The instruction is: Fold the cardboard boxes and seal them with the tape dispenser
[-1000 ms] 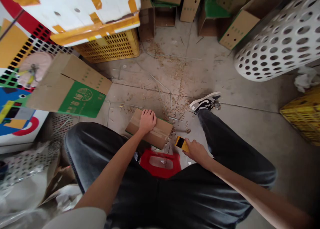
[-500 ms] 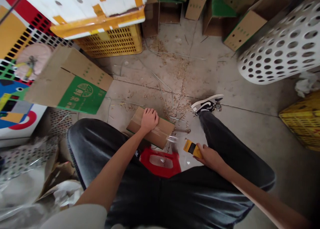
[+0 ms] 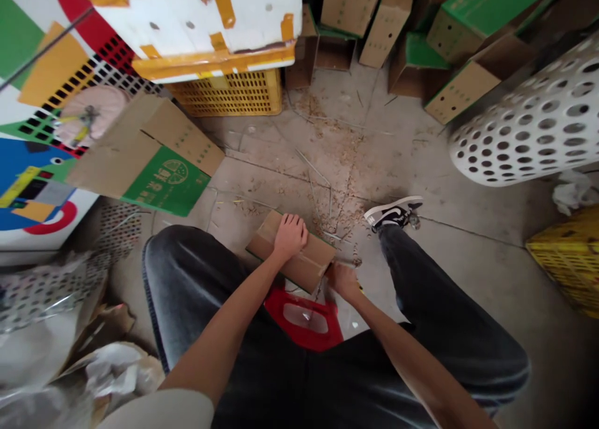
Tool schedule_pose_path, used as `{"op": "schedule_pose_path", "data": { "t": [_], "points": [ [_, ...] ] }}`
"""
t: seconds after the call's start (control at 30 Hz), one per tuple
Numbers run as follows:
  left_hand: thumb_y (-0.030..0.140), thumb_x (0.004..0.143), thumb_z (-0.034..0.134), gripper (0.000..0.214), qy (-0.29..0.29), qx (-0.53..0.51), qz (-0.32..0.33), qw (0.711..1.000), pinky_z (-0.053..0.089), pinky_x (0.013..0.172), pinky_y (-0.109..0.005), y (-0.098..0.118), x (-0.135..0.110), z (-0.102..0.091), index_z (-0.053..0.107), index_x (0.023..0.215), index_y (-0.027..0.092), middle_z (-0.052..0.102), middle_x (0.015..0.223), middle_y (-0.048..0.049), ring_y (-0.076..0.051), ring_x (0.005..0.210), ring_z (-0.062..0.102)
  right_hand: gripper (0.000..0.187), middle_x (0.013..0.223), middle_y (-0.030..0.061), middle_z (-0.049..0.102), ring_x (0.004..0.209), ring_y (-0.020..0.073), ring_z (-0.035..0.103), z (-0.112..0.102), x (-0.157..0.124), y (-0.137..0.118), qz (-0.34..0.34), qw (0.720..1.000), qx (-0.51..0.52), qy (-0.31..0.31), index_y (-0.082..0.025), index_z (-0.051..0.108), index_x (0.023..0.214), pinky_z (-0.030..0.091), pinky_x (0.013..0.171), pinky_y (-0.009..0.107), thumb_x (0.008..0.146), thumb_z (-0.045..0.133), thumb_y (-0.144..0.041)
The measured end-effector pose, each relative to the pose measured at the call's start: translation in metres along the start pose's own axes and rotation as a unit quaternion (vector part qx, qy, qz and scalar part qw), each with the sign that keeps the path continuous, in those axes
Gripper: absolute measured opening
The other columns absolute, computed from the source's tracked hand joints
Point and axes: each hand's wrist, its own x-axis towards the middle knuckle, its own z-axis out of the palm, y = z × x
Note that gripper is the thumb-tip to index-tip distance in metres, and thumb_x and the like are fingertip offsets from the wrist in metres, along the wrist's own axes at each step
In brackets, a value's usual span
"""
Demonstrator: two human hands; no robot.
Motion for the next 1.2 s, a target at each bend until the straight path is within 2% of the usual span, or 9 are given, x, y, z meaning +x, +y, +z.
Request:
{"op": "schedule_pose_path", "data": {
  "t": [0.1,0.23,0.37,0.5,0.6,0.7,0.83,0.93,1.2],
  "points": [
    [0.026,0.101,0.037,0.032,0.005,-0.010,0.006,1.000,0.037,0.103,-0.045,-0.001,-0.001,0.002,0.066,0.094,0.012,0.064,0.099,-0.0154,-0.029,0.101,0.054,0.046,0.101,0.0273,0.072,0.096,0.0395,0.072,-0.039,-0.026,0.032,0.050,0.997,-0.057,0.000,-0.003,0.058,0.121,0.052,0.078,0.045,0.085,0.070,-0.029],
    [0.026,0.102,0.035,0.035,0.009,-0.026,0.004,1.000,0.037,0.105,-0.046,-0.003,0.000,0.004,0.067,0.095,0.012,0.065,0.100,-0.0165,-0.028,0.104,0.056,0.055,0.104,0.0246,0.071,0.101,0.0419,0.070,-0.127,-0.050,0.055,0.079,0.991,-0.092,0.062,-0.010,0.059,0.118,0.050,0.079,0.045,0.086,0.065,-0.054],
    [0.027,0.103,0.032,0.040,-0.012,-0.018,0.034,0.999,0.035,0.112,-0.049,-0.003,0.002,-0.010,0.068,0.104,0.009,0.067,0.107,-0.0179,-0.029,0.112,0.058,0.064,0.103,0.0173,0.072,0.093,0.0317,0.070,-0.193,-0.044,0.043,0.028,0.984,0.112,0.134,-0.015,0.056,0.115,0.050,0.075,0.036,0.081,0.064,-0.069],
    [0.031,0.102,0.036,0.049,-0.007,0.006,0.137,0.991,0.019,0.126,-0.050,0.019,-0.031,-0.032,0.053,0.139,0.005,0.045,0.154,-0.0216,-0.031,0.149,0.034,0.063,0.107,0.0153,0.072,0.093,0.0262,0.069,-0.205,-0.025,0.013,0.022,0.923,0.297,0.244,-0.015,0.054,0.117,0.050,0.075,0.033,0.079,0.069,-0.063],
    [0.051,0.094,0.049,0.084,-0.027,0.027,0.032,0.999,0.015,0.124,-0.062,0.055,-0.082,-0.031,0.028,0.156,-0.002,0.017,0.166,-0.0293,-0.044,0.156,0.011,0.065,0.111,0.0153,0.071,0.097,0.0271,0.069,-0.202,-0.017,-0.008,0.023,0.901,0.339,0.269,-0.015,0.052,0.120,0.050,0.079,0.034,0.078,0.071,-0.060],
    [0.073,0.084,0.051,0.110,-0.098,0.012,-0.060,0.993,0.010,0.120,-0.073,0.092,-0.122,-0.016,0.021,0.159,-0.002,0.013,0.166,-0.0318,-0.052,0.154,0.002,0.061,0.113,0.0172,0.071,0.102,0.0276,0.069,-0.203,-0.016,-0.018,0.031,0.893,0.354,0.276,-0.014,0.053,0.121,0.049,0.082,0.033,0.081,0.070,-0.057],
    [0.060,0.087,0.057,0.101,-0.123,0.024,-0.079,0.989,0.003,0.123,-0.071,0.111,-0.119,-0.005,0.021,0.161,0.002,0.015,0.167,-0.0285,-0.049,0.155,-0.002,0.062,0.115,0.0181,0.072,0.105,0.0292,0.069,-0.206,-0.019,-0.021,0.045,0.888,0.358,0.283,-0.013,0.054,0.122,0.049,0.084,0.034,0.081,0.069,-0.057],
    [0.048,0.091,0.055,0.086,-0.104,0.030,-0.052,0.993,0.005,0.123,-0.070,0.089,-0.090,-0.016,0.023,0.162,0.011,0.016,0.168,-0.0229,-0.046,0.156,0.001,0.060,0.112,0.0175,0.073,0.103,0.0296,0.070,-0.207,-0.018,-0.020,0.047,0.884,0.369,0.282,-0.014,0.054,0.121,0.050,0.082,0.034,0.081,0.068,-0.056],
    [0.027,0.092,0.045,0.072,-0.164,-0.005,-0.021,0.986,0.026,0.121,-0.062,-0.033,0.005,-0.090,0.026,0.161,0.027,0.026,0.169,-0.0078,-0.037,0.153,0.024,0.054,0.100,0.0160,0.076,0.095,0.0321,0.073,-0.205,0.004,-0.009,0.053,0.871,0.366,0.324,-0.017,0.057,0.113,0.050,0.077,0.037,0.081,0.064,-0.060]
  ]
}}
